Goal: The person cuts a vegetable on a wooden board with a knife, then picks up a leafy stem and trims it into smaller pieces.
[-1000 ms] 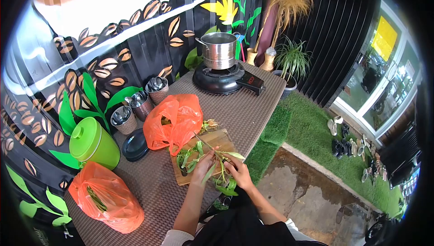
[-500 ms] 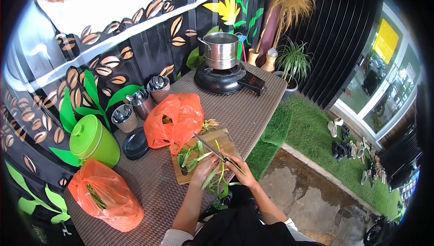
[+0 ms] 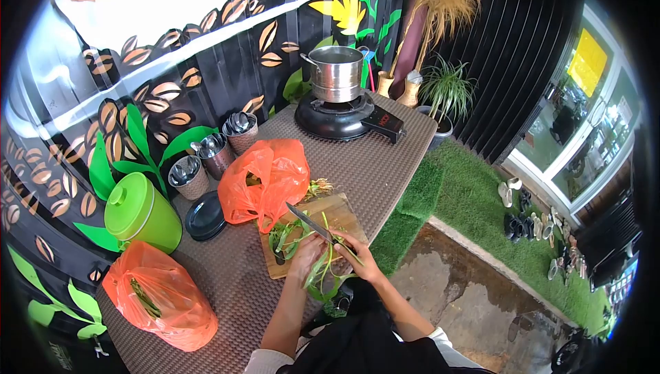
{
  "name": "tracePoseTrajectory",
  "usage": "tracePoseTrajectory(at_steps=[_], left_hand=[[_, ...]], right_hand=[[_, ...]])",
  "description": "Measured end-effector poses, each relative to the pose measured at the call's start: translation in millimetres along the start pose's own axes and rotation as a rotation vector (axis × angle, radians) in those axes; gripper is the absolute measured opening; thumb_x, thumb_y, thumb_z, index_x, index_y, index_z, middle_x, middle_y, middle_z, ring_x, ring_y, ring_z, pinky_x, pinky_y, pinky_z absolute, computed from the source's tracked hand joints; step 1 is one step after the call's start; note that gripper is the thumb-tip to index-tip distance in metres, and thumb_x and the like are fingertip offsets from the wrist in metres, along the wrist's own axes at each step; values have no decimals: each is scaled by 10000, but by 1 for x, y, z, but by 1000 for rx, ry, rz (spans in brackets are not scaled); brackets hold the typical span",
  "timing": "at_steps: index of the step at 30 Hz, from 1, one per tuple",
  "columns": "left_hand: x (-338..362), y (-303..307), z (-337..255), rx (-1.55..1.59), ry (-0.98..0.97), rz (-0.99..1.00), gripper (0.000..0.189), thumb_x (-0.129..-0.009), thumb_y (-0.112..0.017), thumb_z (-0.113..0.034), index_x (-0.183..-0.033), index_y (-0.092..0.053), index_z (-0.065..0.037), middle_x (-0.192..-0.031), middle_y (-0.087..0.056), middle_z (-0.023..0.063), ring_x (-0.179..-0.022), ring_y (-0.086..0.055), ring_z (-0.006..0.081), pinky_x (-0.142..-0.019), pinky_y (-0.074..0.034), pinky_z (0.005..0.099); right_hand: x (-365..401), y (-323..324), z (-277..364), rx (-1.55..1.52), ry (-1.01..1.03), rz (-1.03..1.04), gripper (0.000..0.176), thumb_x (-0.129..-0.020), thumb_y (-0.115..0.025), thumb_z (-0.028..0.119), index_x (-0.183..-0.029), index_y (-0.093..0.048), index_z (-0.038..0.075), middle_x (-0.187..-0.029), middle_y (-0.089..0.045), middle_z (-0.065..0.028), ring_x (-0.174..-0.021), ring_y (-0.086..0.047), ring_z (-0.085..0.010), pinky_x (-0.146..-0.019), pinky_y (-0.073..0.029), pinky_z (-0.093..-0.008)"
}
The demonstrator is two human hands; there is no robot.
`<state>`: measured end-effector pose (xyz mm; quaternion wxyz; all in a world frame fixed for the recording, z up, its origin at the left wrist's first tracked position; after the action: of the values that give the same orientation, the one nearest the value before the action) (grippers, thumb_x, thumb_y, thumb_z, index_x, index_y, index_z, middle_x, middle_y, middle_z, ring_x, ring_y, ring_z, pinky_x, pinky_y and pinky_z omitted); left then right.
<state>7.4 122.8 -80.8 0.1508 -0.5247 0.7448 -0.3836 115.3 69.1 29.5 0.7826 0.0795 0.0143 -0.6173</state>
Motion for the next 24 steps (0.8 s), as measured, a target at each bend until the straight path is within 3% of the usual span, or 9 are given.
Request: tracePoseTrajectory(at_steps=[8,11,14,16,17,18,20,21,24], left_hand=[[11,18,-31,11,-76,-67,177,-919,-558,-99,-1063,-595,-2,-1013,-628,49,-879,-594,121,-747,-469,232],[11,31,-27,-56,-3,-188,173,-929,-549,-115,-1071,-586,-22,-975,-628,47,-838,-592,120,-735,-471,227],[16,5,-36,120,-91,-48,166,-945,-544,-169,-1060,-584,-57,-914,-618,28,-793,-579,105,-715,-469,228],[16,0,-41,260,-128,-83,174,-955,-535,-221,-1036,-586,-75,-855,-604,8,-749,-565,87,-686,-469,240],[20,-3,-46,233,-178,-90,205,-958,-530,-239,-1058,-585,-69,-822,-603,-2,-721,-565,78,-644,-465,241],[24,-7,-51,234,-177,-86,205,-958,-530,-239,-1058,-585,-69,-822,-603,-2,-721,-565,78,-644,-465,241],[34,-5,-67,199,-247,-182,213,-959,-529,-229,-1073,-586,-59,-811,-609,4,-678,-562,87,-623,-463,237],[38,-7,-74,222,-276,-205,214,-955,-537,-204,-1074,-588,-34,-824,-612,22,-665,-558,94,-622,-458,229],[46,-15,-100,6,-369,-137,203,-937,-566,-183,-1066,-579,-27,-851,-612,29,-693,-582,108,-612,-463,228]], right_hand=[[-16,-27,13,201,93,-22,423,-929,-559,192,-1305,-473,21,-1311,-531,-128,-1219,-495,-221,-1028,-372,-333],[-20,-30,20,245,101,-43,406,-928,-560,197,-1291,-494,27,-1261,-567,-122,-1179,-522,-208,-1004,-388,-329],[-30,-28,23,98,114,-73,398,-928,-562,241,-1272,-521,44,-1166,-610,-98,-1036,-576,-169,-909,-430,-301],[-42,-17,23,47,134,-166,377,-944,-539,251,-1269,-535,59,-926,-634,-64,-805,-569,-103,-738,-450,-233],[-51,-19,-4,-79,-170,-82,306,-959,-506,294,-1179,-569,92,-683,-542,0,-579,-482,-70,-530,-396,-201],[-57,-17,-4,-77,-169,-84,306,-959,-506,294,-1179,-569,92,-683,-542,0,-579,-482,-70,-530,-396,-201],[-58,-43,-37,-629,-568,52,257,-976,-459,343,-979,-582,118,-587,-391,62,-474,-353,-47,-405,-294,-198],[-60,-51,-42,-634,-658,134,301,-984,-418,373,-827,-503,130,-577,-372,65,-441,-335,-55,-376,-280,-201],[-58,-78,-51,-647,-812,368,331,-983,-407,387,-785,-484,133,-555,-356,70,-423,-322,-50,-368,-265,-197]])
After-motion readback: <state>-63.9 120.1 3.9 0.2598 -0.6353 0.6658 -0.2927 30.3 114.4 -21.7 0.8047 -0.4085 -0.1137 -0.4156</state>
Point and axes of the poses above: each hand's wrist, its own x-axis away from the middle knuckle, its own y-axis out of the back of the hand, z = x × y, the point moved 9 cm from there along -x, towards the middle knuckle
